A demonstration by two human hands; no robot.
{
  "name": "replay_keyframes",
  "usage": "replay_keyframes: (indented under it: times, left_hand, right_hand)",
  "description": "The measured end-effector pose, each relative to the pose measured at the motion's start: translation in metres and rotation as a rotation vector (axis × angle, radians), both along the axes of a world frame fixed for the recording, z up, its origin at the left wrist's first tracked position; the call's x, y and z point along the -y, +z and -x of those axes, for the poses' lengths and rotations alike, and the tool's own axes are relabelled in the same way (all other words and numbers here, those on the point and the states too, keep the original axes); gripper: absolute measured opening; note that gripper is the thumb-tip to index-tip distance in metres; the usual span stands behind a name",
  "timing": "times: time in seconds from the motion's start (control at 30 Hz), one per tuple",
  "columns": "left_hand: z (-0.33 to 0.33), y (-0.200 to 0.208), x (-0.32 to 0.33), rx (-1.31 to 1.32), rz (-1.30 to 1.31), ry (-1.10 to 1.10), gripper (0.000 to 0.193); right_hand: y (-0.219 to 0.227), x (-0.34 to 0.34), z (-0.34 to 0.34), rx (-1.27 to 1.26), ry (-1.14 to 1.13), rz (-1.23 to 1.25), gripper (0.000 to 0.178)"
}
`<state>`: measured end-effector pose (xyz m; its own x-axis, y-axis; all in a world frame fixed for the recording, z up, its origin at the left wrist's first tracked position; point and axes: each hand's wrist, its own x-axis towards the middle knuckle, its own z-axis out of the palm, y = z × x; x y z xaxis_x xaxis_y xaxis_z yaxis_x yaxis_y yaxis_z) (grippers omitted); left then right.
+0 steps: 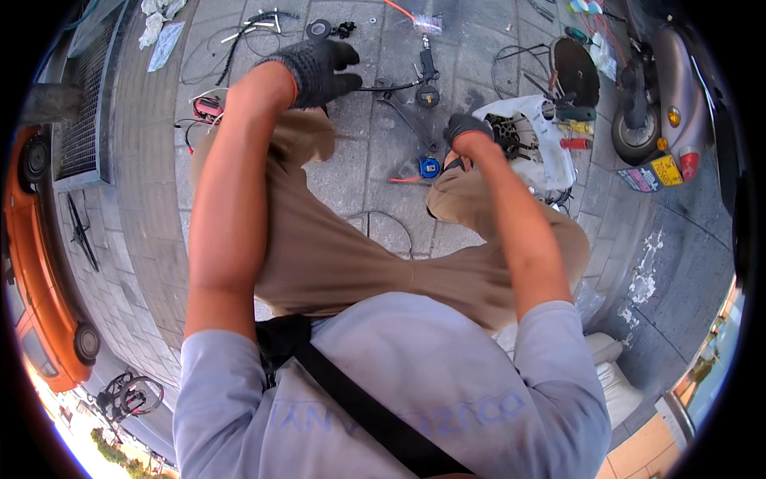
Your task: The person puts on gloves and works on a disassembled white electronic device on the sidewalk. They use pliers and a screwdriver to manipulate wires and components inside the device casing, occasionally picking up and setting down tools.
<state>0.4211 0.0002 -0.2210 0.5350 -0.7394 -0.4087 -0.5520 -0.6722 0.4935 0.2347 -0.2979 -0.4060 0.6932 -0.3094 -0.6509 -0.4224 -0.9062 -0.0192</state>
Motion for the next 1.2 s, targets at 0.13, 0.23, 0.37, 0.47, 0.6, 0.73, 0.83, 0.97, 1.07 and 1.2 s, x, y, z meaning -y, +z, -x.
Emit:
replay_keyframes:
  times: [0.13,0.23,0.37,0.47,0.6,0.73,0.83,0.97,1.07,1.2]
  left_hand:
    - [-0.008,-0.002,-0.002,-0.075,-0.093,0.111,0.053]
    - [-0.019,-0.003,-0.002,-0.06,-0.088,0.117,0.051]
    - [-0.019,-0.005,-0.004,-0.049,-0.095,0.106,0.045]
    - [-0.017,-0.003,-0.004,-0.002,0.004,0.052,0.043]
    - [-0.016,0.001,0.008,-0.016,-0.138,-0.021,0.047]
    - [-0.011,0.005,0.024,0.133,-0.174,-0.117,0.049]
    - [-0.001,0.006,0.037,-0.035,-0.152,-0.125,0.048]
    - [0.018,-0.004,0.053,-0.081,-0.289,-0.232,0.042]
    - [0.036,-0.009,0.052,-0.034,-0.119,-0.274,0.04]
    - [0.048,0.004,0.046,-0.055,-0.193,-0.287,0.034]
  right_hand:
    - [-0.091,-0.012,0.021,-0.153,-0.019,-0.042,0.035]
    - [-0.131,-0.021,0.034,-0.235,0.151,0.05,0.034]
    - [-0.176,-0.059,0.088,-0.223,0.317,0.072,0.034]
    - [-0.207,-0.068,0.1,0.029,0.536,0.209,0.034]
    - [-0.191,-0.064,0.077,-0.007,0.467,0.029,0.032]
    - [-0.121,-0.081,0.02,0.029,0.212,-0.013,0.045]
    - [-0.074,-0.099,-0.002,-0.114,0.08,-0.166,0.057]
    - [-0.068,-0.117,0.011,-0.015,-0.083,-0.303,0.064]
    - [-0.107,-0.112,0.046,-0.075,-0.143,-0.313,0.071]
    - [-0.175,-0.11,0.091,-0.159,-0.039,-0.255,0.076]
